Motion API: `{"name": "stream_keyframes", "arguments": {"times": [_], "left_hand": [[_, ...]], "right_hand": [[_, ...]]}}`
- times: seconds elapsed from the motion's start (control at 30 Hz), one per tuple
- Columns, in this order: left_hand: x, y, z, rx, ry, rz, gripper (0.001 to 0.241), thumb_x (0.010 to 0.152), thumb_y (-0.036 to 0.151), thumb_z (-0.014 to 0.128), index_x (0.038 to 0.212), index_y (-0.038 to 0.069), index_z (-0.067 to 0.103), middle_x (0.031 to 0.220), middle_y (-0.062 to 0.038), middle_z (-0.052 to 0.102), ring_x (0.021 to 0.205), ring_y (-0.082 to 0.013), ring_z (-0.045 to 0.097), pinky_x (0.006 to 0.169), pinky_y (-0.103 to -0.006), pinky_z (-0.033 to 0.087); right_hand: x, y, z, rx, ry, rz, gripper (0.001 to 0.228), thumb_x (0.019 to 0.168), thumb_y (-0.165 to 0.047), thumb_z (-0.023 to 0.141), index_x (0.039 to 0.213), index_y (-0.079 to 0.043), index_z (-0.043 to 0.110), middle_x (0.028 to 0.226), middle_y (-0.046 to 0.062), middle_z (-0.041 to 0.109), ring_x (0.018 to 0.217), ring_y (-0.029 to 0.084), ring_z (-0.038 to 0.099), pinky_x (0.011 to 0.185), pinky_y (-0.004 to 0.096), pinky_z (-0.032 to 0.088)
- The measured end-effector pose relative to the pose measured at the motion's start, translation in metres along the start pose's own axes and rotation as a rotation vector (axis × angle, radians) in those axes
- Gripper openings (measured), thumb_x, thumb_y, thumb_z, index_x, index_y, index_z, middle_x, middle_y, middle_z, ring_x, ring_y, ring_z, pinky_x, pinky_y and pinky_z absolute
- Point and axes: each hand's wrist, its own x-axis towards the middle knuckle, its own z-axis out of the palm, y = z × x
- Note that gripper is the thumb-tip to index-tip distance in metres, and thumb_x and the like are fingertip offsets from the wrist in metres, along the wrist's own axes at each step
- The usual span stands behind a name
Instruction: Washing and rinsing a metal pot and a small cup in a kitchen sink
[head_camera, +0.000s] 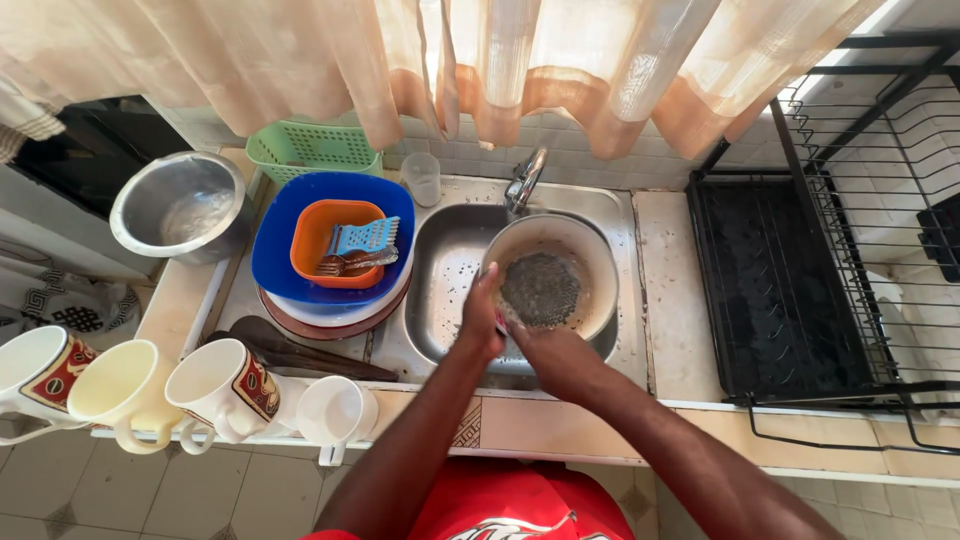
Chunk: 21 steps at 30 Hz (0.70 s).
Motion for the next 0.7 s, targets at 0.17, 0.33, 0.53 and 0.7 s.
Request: {"name": "stream_keyframes", "arguments": {"times": [0.17, 0.33, 0.53, 0.7], "left_hand": [[-0.006, 0.016, -0.005, 0.126, -0.077, -0.021, 0.06, 0.096, 0.035, 0.07, 0.149, 0.014, 0.052, 0.137, -0.022, 0.064, 0.126, -0.0382, 0.061, 0.106, -0.0522, 0.047], [-0.067, -0.006, 0.041, 0.175, 0.075, -0.124, 0.055, 0.096, 0.053, 0.063, 0.131, 0.011, 0.059, 0.097, -0.012, 0.06, 0.037, -0.0181, 0.054, 0.046, -0.0267, 0.049], [-0.007, -0.03, -0.013, 0.121, -0.108, -0.061, 0.063, 0.091, 0.043, 0.077, 0.139, 0.009, 0.056, 0.127, -0.021, 0.068, 0.111, -0.0319, 0.07, 0.101, -0.0448, 0.051], [-0.059, 0.008, 0.017, 0.332, -0.326, 0.098, 0.07, 0.099, 0.058, 0.056, 0.152, 0.015, 0.041, 0.135, -0.01, 0.058, 0.122, -0.0228, 0.057, 0.112, -0.0423, 0.04]], "right_hand": [[-0.019, 0.029, 0.015, -0.135, -0.063, -0.11, 0.067, 0.081, 0.017, 0.061, 0.142, -0.003, 0.044, 0.112, 0.021, 0.073, 0.091, 0.045, 0.073, 0.074, 0.055, 0.061], [0.011, 0.035, 0.06, -0.182, -0.024, -0.082, 0.052, 0.079, 0.002, 0.067, 0.129, 0.0, 0.054, 0.095, 0.015, 0.075, 0.081, 0.037, 0.075, 0.073, 0.049, 0.062], [-0.023, 0.052, 0.026, 0.23, -0.058, 0.147, 0.042, 0.09, 0.0, 0.06, 0.129, -0.016, 0.062, 0.098, 0.012, 0.079, 0.096, 0.038, 0.076, 0.087, 0.052, 0.058], [-0.059, 0.081, 0.0, 0.554, 0.174, 0.032, 0.027, 0.083, 0.0, 0.069, 0.106, -0.014, 0.073, 0.08, 0.014, 0.08, 0.08, 0.034, 0.074, 0.077, 0.049, 0.058]]}}
